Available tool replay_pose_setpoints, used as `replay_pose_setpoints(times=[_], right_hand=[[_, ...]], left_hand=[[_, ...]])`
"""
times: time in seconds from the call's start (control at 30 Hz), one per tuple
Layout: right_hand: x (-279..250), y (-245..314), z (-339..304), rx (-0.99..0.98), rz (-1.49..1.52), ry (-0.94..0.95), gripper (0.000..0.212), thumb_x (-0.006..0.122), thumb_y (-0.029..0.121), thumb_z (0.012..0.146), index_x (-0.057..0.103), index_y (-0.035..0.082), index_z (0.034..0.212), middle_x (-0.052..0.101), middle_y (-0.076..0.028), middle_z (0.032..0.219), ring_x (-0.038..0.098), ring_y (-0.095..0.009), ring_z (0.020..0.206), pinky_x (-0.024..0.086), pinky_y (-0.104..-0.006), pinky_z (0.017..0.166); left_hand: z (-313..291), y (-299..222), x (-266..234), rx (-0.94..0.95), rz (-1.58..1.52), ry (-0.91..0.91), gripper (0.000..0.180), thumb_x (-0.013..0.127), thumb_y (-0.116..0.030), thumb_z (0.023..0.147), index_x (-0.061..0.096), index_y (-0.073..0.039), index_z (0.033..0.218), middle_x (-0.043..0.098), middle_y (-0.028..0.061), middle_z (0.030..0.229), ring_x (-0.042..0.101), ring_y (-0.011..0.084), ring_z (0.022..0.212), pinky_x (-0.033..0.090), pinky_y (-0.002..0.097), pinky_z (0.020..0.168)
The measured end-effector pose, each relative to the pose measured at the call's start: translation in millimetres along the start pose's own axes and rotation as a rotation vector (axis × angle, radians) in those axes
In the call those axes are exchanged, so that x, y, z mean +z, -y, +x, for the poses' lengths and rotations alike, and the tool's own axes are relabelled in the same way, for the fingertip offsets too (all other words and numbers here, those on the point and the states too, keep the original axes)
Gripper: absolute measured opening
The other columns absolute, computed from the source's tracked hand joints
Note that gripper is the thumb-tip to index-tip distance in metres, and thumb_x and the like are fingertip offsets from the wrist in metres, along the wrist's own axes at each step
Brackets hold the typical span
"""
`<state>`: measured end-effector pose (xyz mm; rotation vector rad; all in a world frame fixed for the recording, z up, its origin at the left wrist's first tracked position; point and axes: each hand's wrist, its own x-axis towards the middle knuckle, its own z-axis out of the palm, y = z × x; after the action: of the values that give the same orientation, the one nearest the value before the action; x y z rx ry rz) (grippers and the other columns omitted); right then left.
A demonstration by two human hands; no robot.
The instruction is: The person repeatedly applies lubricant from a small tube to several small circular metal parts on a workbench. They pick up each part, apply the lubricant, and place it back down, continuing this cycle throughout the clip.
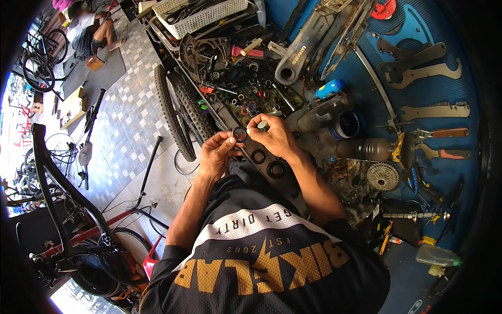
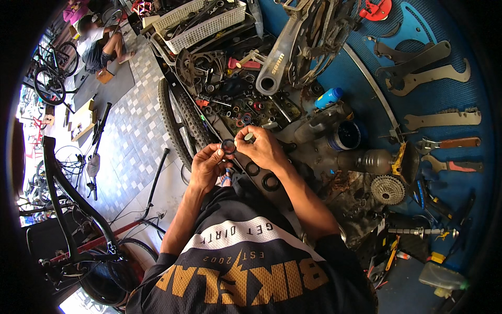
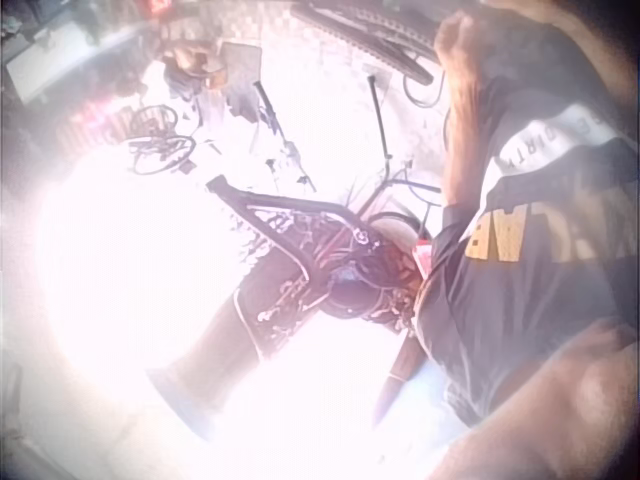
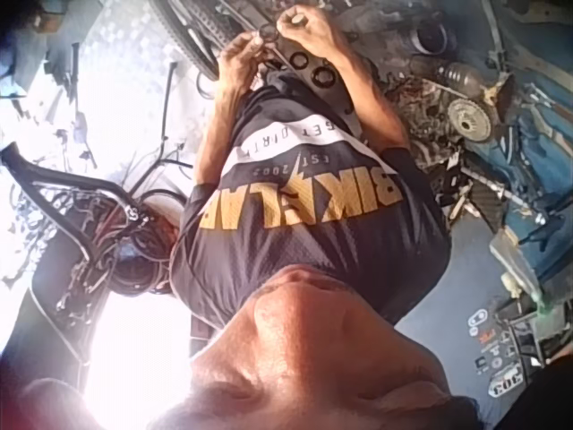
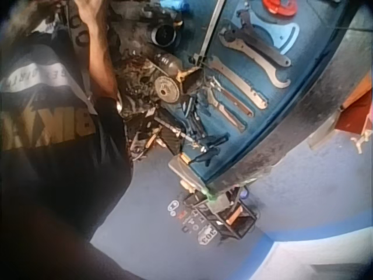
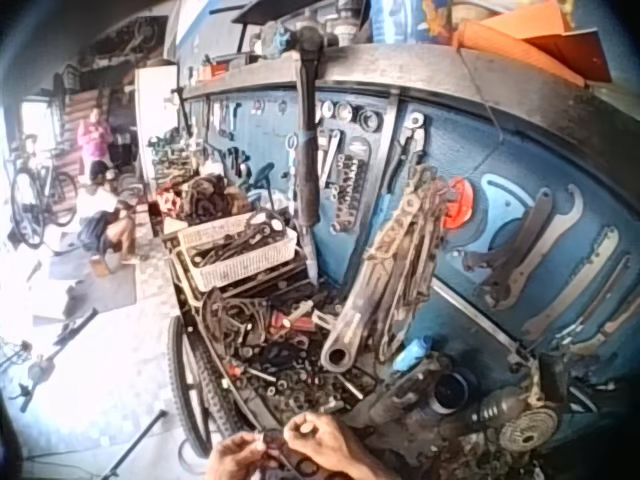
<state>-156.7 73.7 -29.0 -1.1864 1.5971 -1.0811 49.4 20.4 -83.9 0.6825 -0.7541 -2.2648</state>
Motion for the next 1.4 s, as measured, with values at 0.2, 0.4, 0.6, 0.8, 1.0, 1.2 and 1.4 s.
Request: replay_pose_setpoints(times=[0.2, 0.4, 0.6, 0.8, 1.0, 1.2, 1.4], right_hand=[[0.3, -0.5, -3.0, -0.087, 0.016, 0.015, 0.027, 0.071, 0.016, 0.087, 0.066, 0.002, 0.11, 0.067, -0.002, 0.082, 0.063, -0.01, 0.078, 0.051, -0.0296, 0.075], [-10.5, 24.5, -16.2, -0.063, -0.222, 0.248, 0.071, 0.068, 0.009, 0.079, 0.051, 0.011, 0.148, 0.069, -0.014, 0.085, 0.068, -0.023, 0.074, 0.053, -0.0361, 0.074], [-7.4, 42.2, -17.3, -0.074, -0.329, 0.283, 0.075, 0.066, 0.01, 0.079, 0.05, 0.016, 0.152, 0.072, -0.018, 0.09, 0.071, -0.03, 0.073, 0.055, -0.0409, 0.072], [-1.0, 39.8, -19.1, -0.201, -0.392, 0.257, 0.073, 0.067, 0.008, 0.079, 0.053, 0.021, 0.15, 0.075, -0.015, 0.102, 0.073, -0.03, 0.078, 0.056, -0.041, 0.072], [-10.8, 39.0, -18.3, -0.219, -0.266, 0.232, 0.072, 0.065, -0.002, 0.081, 0.052, 0.01, 0.15, 0.073, -0.013, 0.122, 0.07, -0.016, 0.077, 0.056, -0.0313, 0.075], [-7.5, 39.1, -20.9, -0.22, -0.506, 0.241, 0.072, 0.062, 0.003, 0.082, 0.051, 0.016, 0.152, 0.064, -0.016, 0.138, 0.074, -0.027, 0.092, 0.058, -0.0382, 0.082], [-0.7, 45.8, -25.1, -0.144, -0.708, 0.258, 0.08, 0.063, 0.008, 0.081, 0.044, 0.028, 0.156, 0.071, -0.015, 0.114, 0.071, -0.034, 0.091, 0.058, -0.0445, 0.083]], left_hand=[[1.0, -3.0, 4.1, 0.026, 0.028, -0.01, 0.016, 0.068, -0.01, 0.1, 0.065, -0.001, 0.112, 0.073, 0.0133, 0.112, 0.073, 0.0203, 0.095, 0.062, 0.0322, 0.078], [-1.9, -10.4, 8.8, 0.049, 0.199, -0.074, 0.015, 0.07, -0.01, 0.098, 0.068, -0.001, 0.109, 0.075, 0.0118, 0.112, 0.072, 0.0186, 0.096, 0.061, 0.0309, 0.078], [-1.5, -12.5, 8.1, 0.041, 0.224, -0.068, 0.018, 0.071, -0.012, 0.098, 0.068, 0.001, 0.111, 0.075, 0.0116, 0.111, 0.072, 0.0179, 0.095, 0.061, 0.0305, 0.077], [-1.1, -11.0, 6.8, 0.033, 0.248, -0.05, 0.021, 0.071, -0.015, 0.099, 0.069, 0.002, 0.111, 0.075, 0.0116, 0.108, 0.071, 0.0176, 0.095, 0.061, 0.0303, 0.076], [-2.0, -11.8, 5.8, 0.025, 0.177, -0.064, 0.021, 0.068, -0.017, 0.101, 0.067, 0.0, 0.111, 0.074, 0.0123, 0.112, 0.072, 0.0193, 0.095, 0.06, 0.0319, 0.077], [-1.9, -13.0, 6.0, 0.019, 0.152, -0.055, 0.022, 0.067, -0.02, 0.101, 0.067, 0.0, 0.111, 0.073, 0.0114, 0.112, 0.072, 0.0197, 0.095, 0.06, 0.033, 0.077], [-2.2, -14.0, 5.2, 0.01, 0.163, -0.031, 0.024, 0.067, -0.019, 0.102, 0.066, 0.002, 0.114, 0.073, 0.0115, 0.112, 0.072, 0.0189, 0.097, 0.061, 0.0298, 0.077]])
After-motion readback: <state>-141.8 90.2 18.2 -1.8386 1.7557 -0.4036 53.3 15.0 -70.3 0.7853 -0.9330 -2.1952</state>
